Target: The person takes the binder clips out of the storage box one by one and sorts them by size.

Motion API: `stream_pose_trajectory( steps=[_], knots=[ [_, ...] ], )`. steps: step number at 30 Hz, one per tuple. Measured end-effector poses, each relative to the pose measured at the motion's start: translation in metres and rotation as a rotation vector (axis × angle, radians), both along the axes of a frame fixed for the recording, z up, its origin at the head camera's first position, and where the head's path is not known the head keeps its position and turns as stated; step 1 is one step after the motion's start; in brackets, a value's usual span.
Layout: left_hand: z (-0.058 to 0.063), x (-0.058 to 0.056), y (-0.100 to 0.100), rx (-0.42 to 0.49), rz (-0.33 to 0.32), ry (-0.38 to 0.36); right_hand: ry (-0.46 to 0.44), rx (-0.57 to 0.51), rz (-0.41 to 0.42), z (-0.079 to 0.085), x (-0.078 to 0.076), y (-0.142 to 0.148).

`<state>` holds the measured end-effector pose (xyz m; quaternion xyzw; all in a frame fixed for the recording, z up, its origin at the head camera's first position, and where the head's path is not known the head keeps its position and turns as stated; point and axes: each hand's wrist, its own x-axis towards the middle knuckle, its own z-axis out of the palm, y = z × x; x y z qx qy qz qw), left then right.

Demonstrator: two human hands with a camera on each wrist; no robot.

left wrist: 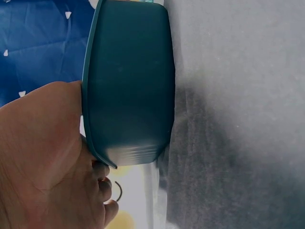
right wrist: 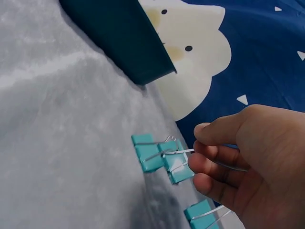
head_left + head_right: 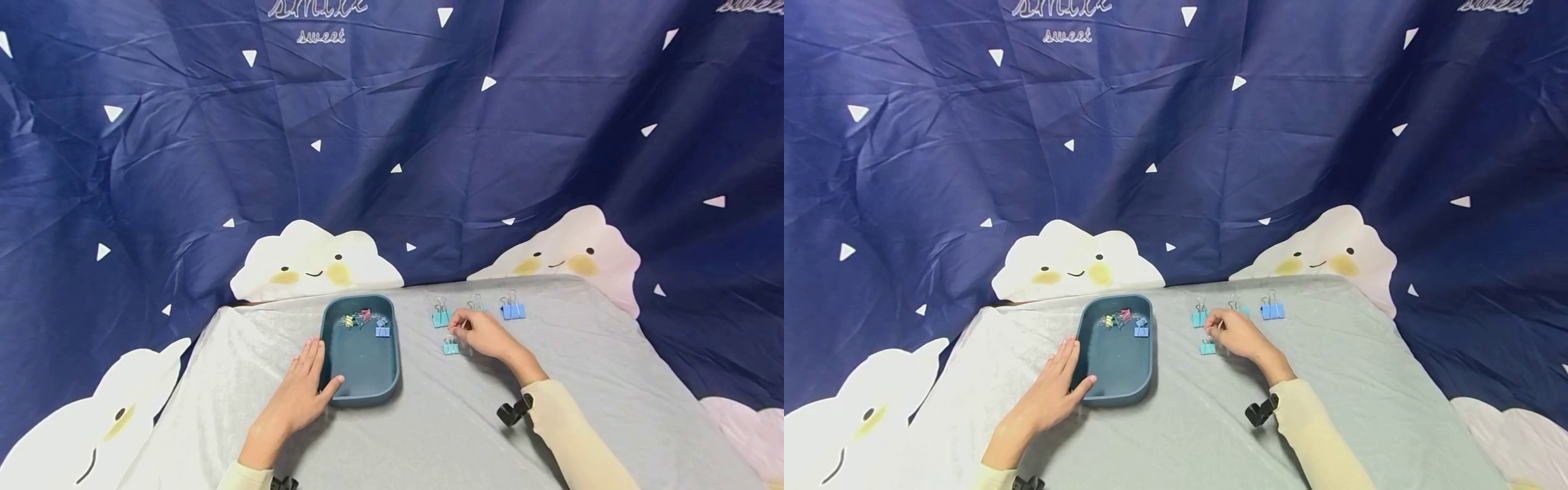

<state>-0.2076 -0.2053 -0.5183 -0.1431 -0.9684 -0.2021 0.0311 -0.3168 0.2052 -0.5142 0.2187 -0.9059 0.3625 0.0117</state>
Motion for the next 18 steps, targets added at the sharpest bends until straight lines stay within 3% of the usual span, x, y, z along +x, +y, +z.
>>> stream_pose_trajectory(
  steps=[9, 18],
  knots=[
    [-0.002, 0.0, 0.0, 0.043, -0.016, 0.045, 0.034, 0.033, 0.07, 0.015, -0.001, -0.016],
    [0.0, 0.0, -0.001, 0.035, -0.01, 0.027, 0.081, 0.07, 0.12, 0.034, -0.002, -0.037]
  ],
)
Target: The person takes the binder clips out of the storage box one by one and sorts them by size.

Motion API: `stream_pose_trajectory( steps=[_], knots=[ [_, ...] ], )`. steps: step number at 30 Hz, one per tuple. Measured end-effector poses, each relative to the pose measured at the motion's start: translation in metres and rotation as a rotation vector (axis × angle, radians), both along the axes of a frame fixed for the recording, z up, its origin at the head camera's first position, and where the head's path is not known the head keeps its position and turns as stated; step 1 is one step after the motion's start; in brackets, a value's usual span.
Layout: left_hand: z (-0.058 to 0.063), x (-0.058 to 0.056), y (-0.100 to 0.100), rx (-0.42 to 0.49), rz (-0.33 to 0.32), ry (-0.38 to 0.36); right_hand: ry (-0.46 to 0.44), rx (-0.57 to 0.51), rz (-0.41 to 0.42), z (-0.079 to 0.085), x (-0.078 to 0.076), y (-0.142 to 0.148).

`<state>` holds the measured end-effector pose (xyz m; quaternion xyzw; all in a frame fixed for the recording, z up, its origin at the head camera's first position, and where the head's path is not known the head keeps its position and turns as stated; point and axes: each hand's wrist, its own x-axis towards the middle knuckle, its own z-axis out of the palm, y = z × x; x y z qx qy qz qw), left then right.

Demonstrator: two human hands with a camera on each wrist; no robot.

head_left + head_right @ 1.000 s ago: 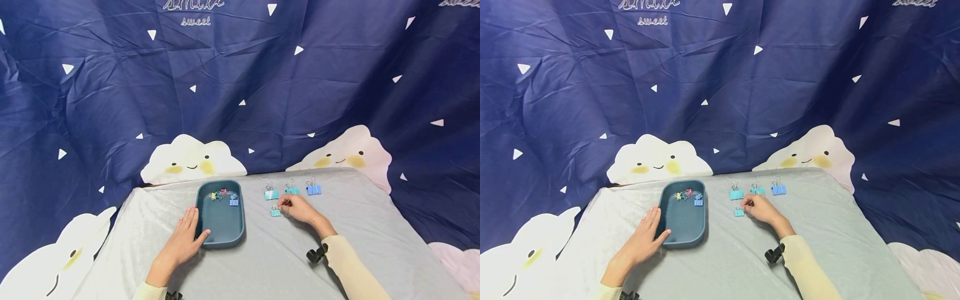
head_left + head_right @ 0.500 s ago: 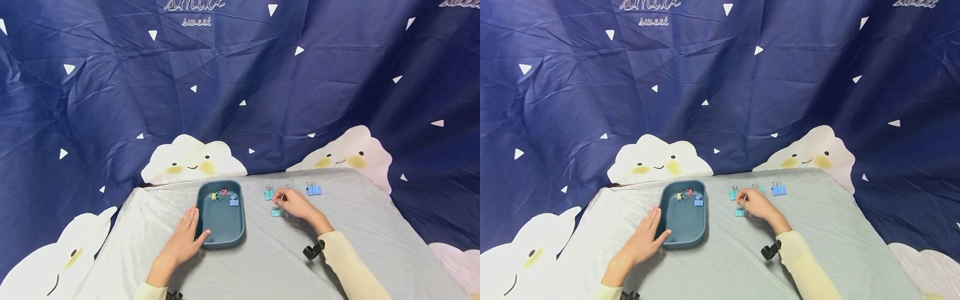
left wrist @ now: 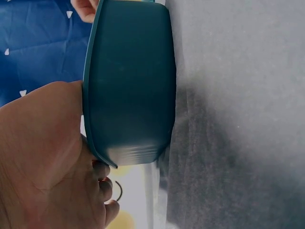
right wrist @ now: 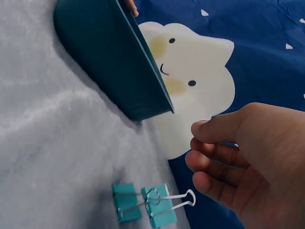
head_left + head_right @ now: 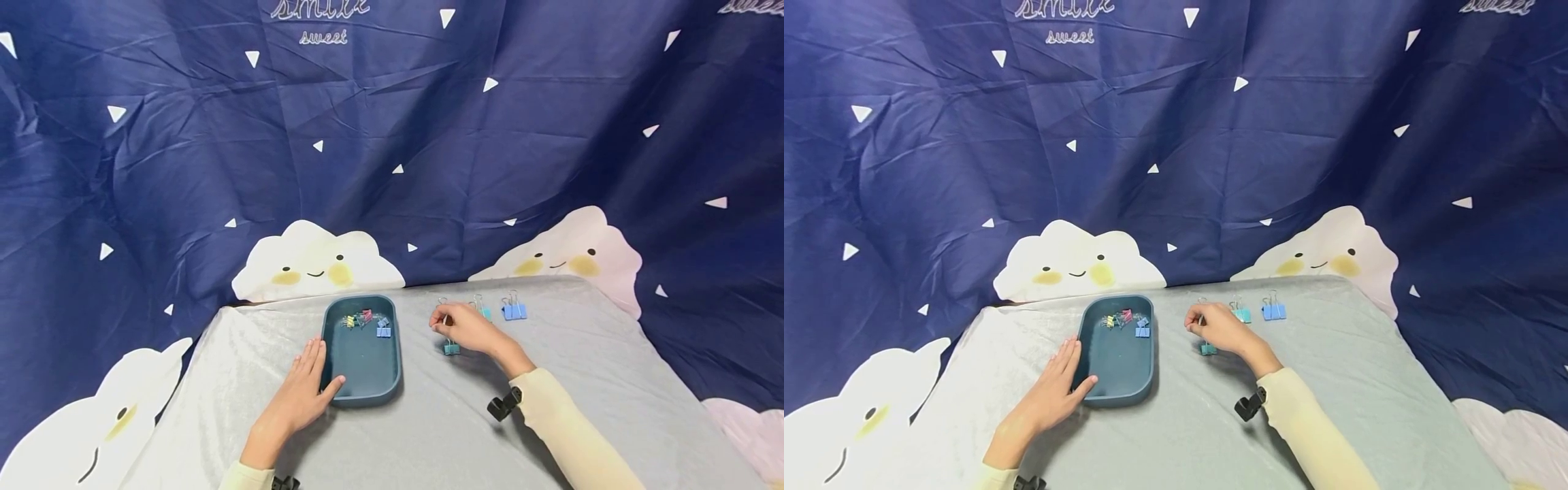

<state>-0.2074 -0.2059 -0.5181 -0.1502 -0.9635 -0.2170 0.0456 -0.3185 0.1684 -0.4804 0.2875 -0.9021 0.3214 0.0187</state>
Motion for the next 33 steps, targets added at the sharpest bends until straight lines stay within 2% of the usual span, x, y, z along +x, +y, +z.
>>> stream_pose_trajectory(
  steps=[4, 12, 17, 22, 33],
  knots=[
    [-0.003, 0.0, -0.001, 0.015, -0.008, 0.029, 0.02, 0.007, 0.012, 0.008, 0.0, -0.01],
    [0.0, 0.0, 0.001, -0.029, 0.017, -0.042, 0.039, 0.033, 0.05, 0.02, -0.005, -0.031],
    [-0.001, 0.0, 0.0, -0.01, 0.007, -0.026, 0.07, 0.054, 0.082, 0.024, -0.01, -0.046],
    [-0.002, 0.0, -0.001, 0.005, 0.0, 0.0, 0.053, 0.062, 0.121, 0.027, -0.016, -0.063],
    [0.002, 0.001, 0.001, -0.027, 0.019, -0.05, 0.04, 0.105, 0.17, 0.032, -0.024, -0.098]
  ],
)
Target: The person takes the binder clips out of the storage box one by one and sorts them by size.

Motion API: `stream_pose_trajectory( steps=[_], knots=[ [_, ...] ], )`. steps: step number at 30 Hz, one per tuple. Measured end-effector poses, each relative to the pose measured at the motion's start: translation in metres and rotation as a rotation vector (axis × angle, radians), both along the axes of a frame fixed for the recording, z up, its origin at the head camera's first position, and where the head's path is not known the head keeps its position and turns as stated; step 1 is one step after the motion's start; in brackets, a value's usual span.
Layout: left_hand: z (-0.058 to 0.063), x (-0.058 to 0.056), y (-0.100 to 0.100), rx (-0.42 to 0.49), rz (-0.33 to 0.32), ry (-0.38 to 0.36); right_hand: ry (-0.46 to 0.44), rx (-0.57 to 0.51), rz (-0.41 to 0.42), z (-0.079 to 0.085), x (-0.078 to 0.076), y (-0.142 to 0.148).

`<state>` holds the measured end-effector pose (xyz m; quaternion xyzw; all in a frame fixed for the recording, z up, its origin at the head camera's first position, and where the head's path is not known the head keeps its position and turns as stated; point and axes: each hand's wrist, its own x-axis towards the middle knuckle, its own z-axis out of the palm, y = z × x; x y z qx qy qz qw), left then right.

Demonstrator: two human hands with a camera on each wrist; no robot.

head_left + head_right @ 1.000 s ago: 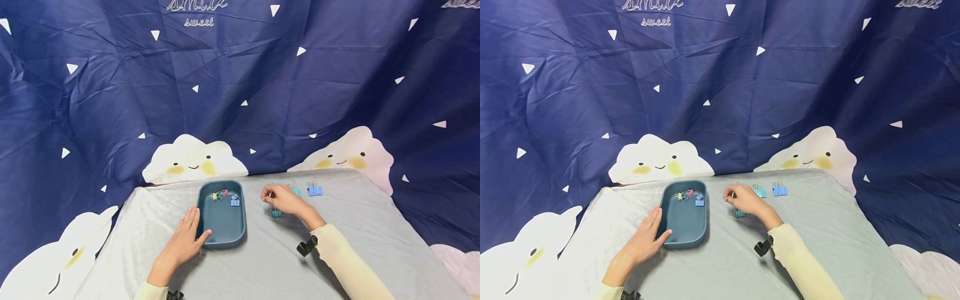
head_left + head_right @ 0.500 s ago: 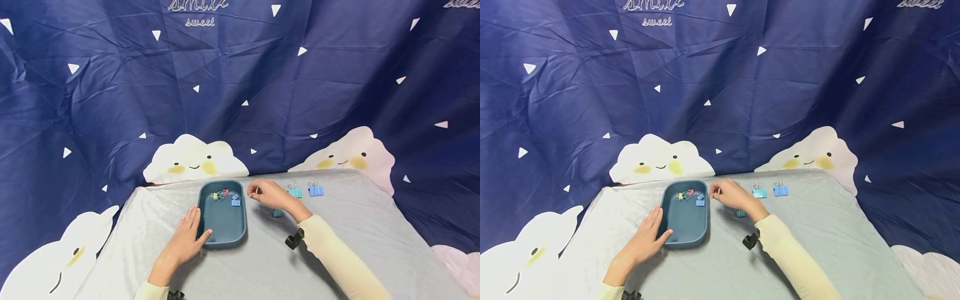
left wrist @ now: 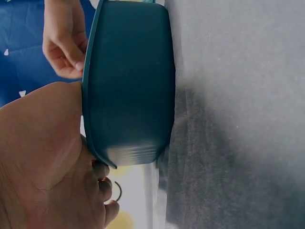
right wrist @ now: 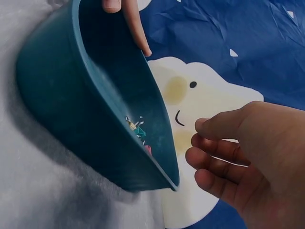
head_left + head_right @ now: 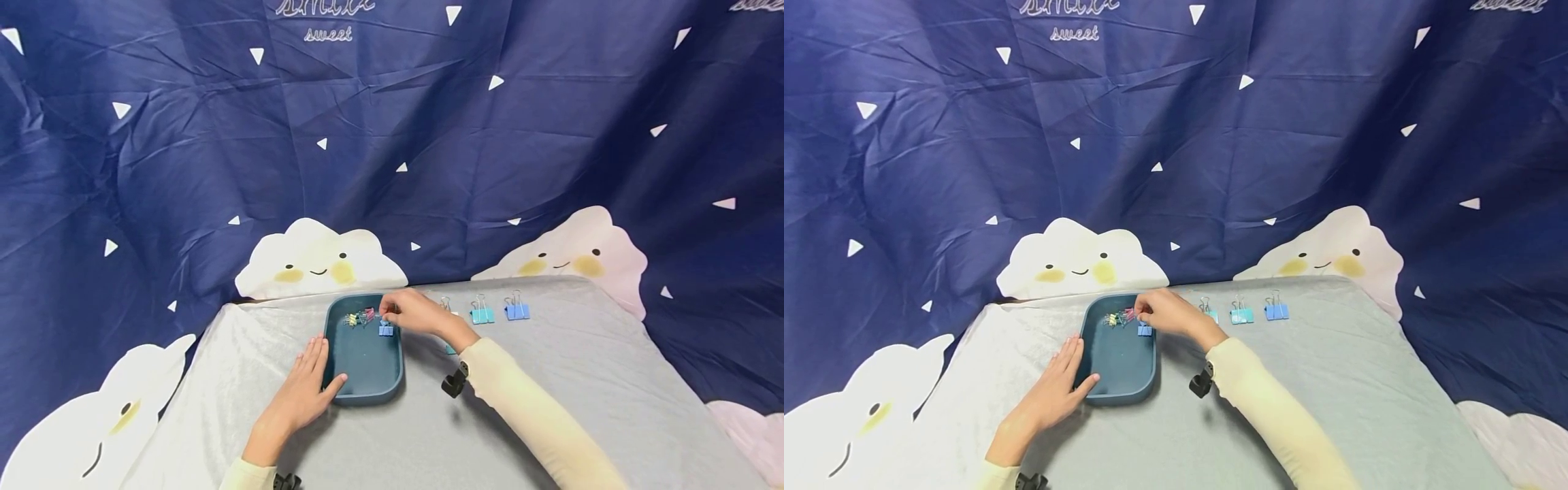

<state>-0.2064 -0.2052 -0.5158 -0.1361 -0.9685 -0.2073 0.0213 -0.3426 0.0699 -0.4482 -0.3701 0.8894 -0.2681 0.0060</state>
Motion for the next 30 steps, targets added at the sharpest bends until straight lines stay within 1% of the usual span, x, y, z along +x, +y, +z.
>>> stream_pose_trajectory(
  steps=[8, 16, 22, 30],
  knots=[
    [0.001, -0.001, 0.0, -0.015, 0.0, -0.009, -0.003, 0.008, 0.034, 0.001, -0.006, -0.023],
    [0.0, -0.003, 0.0, -0.034, 0.001, -0.007, -0.016, 0.046, 0.029, 0.001, -0.015, -0.04],
    [0.0, -0.005, -0.001, -0.044, 0.007, -0.032, -0.041, 0.059, 0.033, -0.001, -0.021, -0.048],
    [0.002, -0.003, -0.001, -0.034, 0.001, -0.024, -0.033, 0.075, 0.015, -0.01, -0.031, -0.052]
  ],
)
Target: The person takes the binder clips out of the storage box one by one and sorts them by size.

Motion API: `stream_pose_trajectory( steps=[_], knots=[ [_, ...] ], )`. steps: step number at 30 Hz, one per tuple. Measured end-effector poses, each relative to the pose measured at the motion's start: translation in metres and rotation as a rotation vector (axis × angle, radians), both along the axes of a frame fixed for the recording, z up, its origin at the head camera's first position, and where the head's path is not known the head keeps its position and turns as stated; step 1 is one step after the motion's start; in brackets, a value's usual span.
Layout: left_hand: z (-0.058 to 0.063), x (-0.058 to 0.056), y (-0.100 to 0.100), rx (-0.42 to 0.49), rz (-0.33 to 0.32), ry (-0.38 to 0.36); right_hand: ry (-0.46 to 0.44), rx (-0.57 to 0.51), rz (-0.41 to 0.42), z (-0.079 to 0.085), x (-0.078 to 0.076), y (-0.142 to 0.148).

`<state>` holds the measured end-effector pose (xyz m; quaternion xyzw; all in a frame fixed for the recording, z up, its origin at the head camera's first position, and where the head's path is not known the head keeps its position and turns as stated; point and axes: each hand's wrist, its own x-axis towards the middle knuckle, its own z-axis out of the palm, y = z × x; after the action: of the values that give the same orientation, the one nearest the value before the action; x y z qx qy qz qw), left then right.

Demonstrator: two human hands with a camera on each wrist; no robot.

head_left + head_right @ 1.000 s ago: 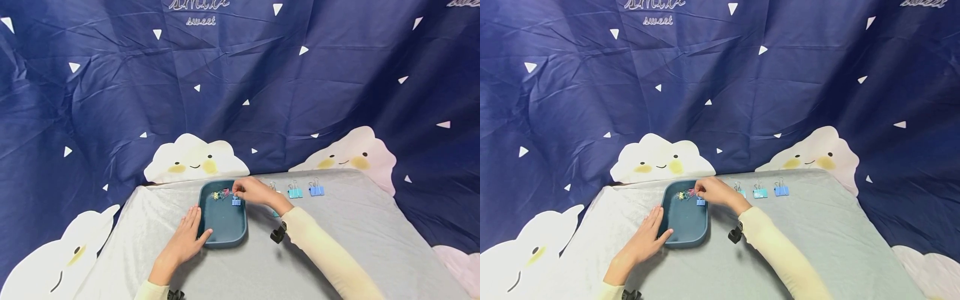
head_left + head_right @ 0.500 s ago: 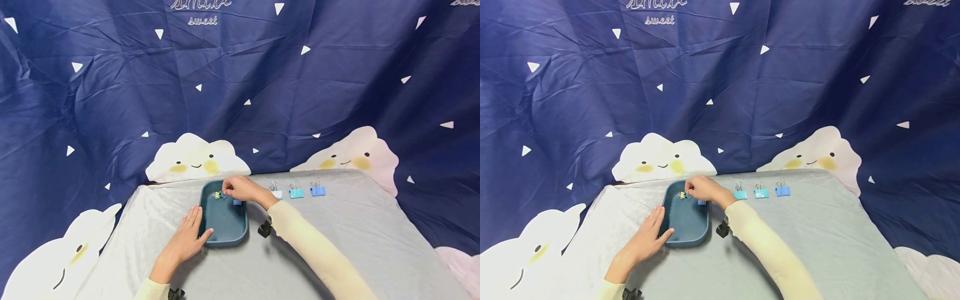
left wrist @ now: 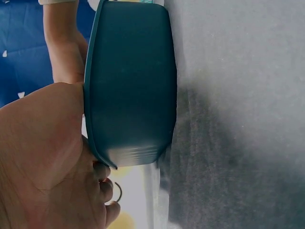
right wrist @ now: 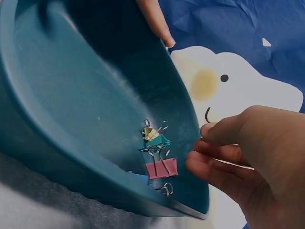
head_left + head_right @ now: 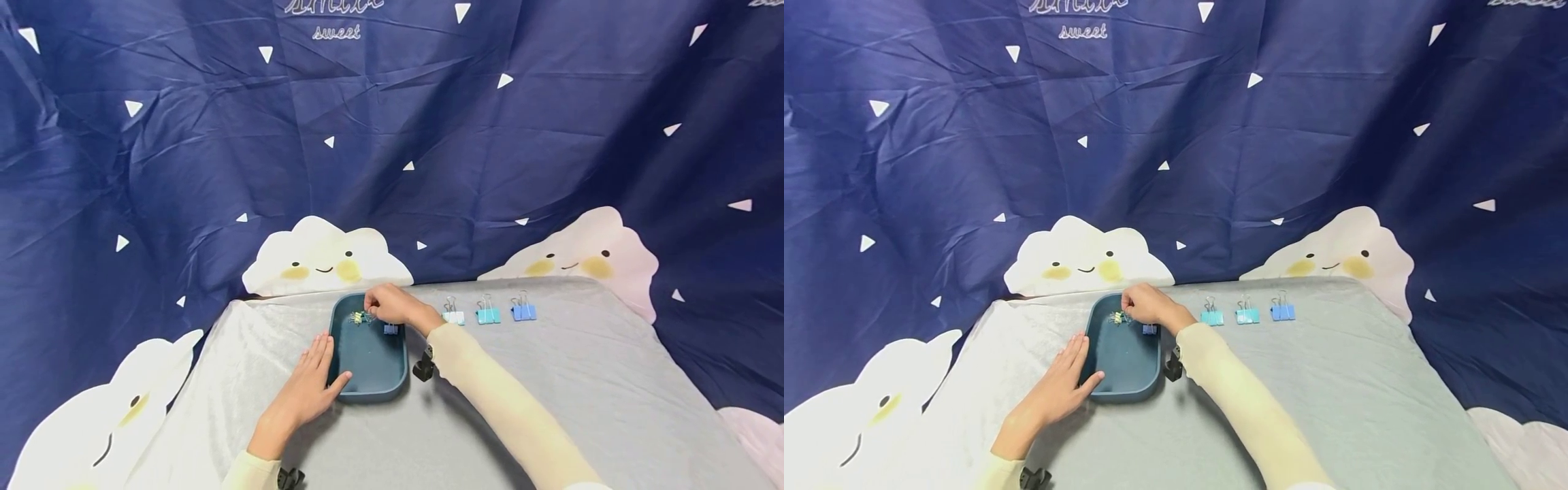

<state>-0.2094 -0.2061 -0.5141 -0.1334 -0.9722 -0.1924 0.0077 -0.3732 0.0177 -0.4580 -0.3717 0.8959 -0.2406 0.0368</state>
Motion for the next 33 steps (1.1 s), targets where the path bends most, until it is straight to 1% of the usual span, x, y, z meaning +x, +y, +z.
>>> stream_pose_trajectory(
  steps=[7, 13, 19, 25, 29, 33],
  knots=[
    [0.002, -0.002, 0.002, -0.003, -0.004, 0.006, -0.012, 0.043, -0.015, -0.006, -0.006, -0.005],
    [0.001, -0.004, 0.002, 0.002, -0.01, 0.023, -0.023, 0.152, -0.046, -0.009, -0.012, -0.009],
    [0.001, -0.002, 0.002, 0.016, -0.011, 0.023, -0.013, 0.242, -0.041, -0.011, -0.011, -0.016],
    [0.002, -0.002, 0.002, 0.001, -0.008, 0.011, -0.004, 0.327, -0.058, -0.02, -0.012, -0.017],
    [0.001, -0.003, 0.002, -0.006, -0.002, -0.009, -0.024, 0.341, -0.077, -0.026, -0.012, -0.016],
    [0.002, -0.002, 0.001, -0.002, 0.0, -0.011, -0.043, 0.33, -0.084, -0.027, -0.012, -0.016]
  ],
)
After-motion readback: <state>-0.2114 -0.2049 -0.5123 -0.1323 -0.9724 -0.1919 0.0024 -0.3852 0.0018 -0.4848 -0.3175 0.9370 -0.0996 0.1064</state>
